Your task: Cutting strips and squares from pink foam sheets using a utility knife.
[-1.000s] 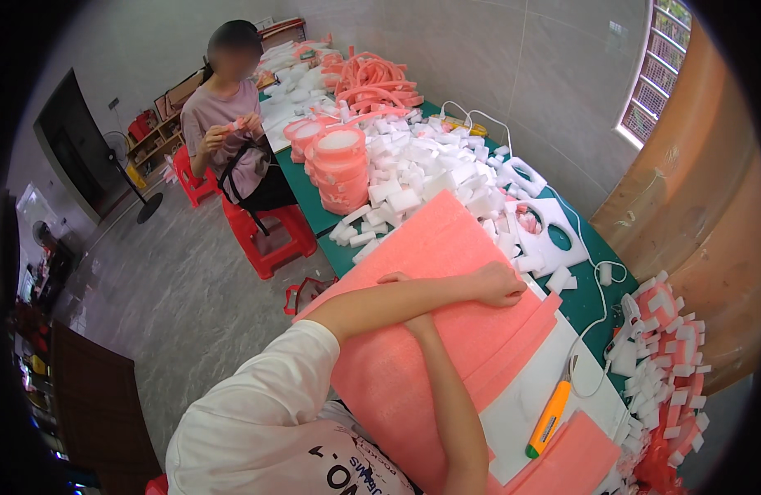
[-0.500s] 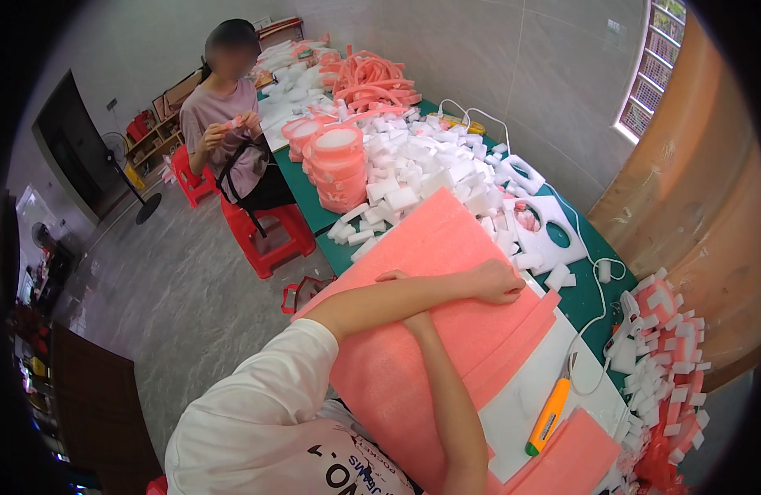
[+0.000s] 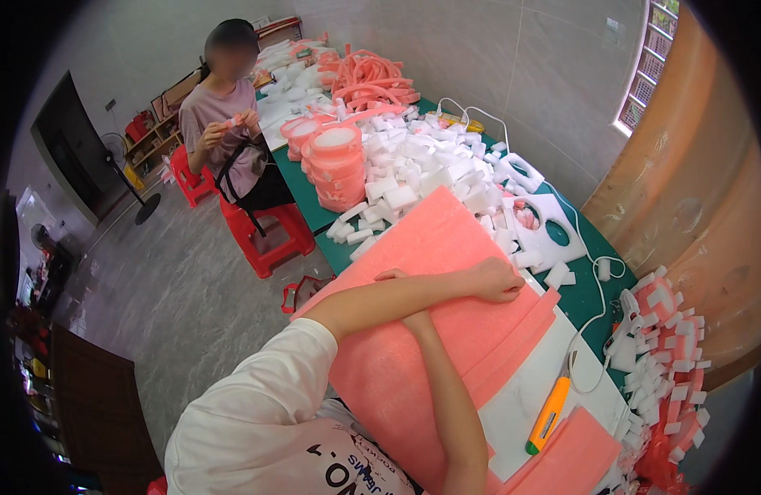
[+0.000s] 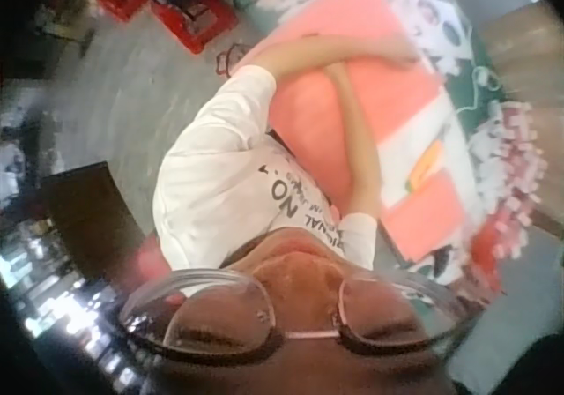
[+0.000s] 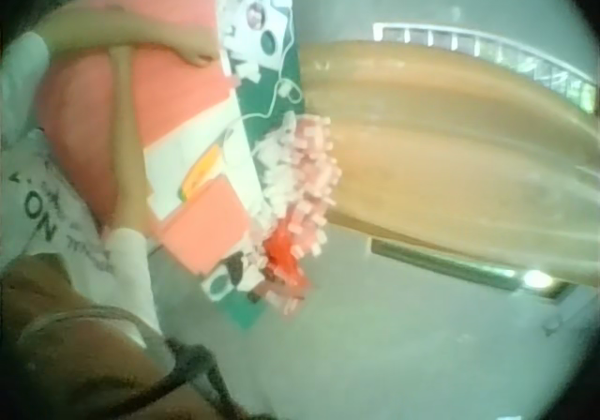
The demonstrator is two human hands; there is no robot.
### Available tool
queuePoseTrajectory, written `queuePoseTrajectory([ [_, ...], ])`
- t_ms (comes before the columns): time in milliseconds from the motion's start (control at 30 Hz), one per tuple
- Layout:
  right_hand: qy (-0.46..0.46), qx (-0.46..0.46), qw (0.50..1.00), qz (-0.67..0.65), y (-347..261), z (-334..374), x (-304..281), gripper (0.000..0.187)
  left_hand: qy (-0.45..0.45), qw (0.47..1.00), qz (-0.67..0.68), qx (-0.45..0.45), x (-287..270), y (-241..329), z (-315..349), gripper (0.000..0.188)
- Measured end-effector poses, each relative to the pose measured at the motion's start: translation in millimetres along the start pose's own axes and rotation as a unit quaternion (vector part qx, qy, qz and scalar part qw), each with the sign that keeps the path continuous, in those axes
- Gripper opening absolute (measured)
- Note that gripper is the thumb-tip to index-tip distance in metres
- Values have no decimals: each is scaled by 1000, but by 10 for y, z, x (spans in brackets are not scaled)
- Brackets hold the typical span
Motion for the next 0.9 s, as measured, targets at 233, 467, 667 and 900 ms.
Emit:
queuePoseTrajectory([
  [233,-8,11,1000,-24,16,7,-8,21,1,1000,-4,-2,37,-29,0,17],
  [467,4,23,1000,-1,183,-75,16,21,6,1000,-1,1,-59,33,2,17],
  [667,68,121,990,-20,172,-54,38,12,154,985,71,29,-1282,113,29,10],
  [900,58,100,993,-15,-114,-6,120,11,254,866,-429,-32,-3672,-585,1236,18],
])
Point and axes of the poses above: each hand's wrist, its own z-axis away from the middle knuckle, its own x-axis out of the palm, y = z × x, the point moved 5 cm from there along -z, towards the middle knuckle, and after that the axes turned 13 degrees about x, right-handed, at the moved point
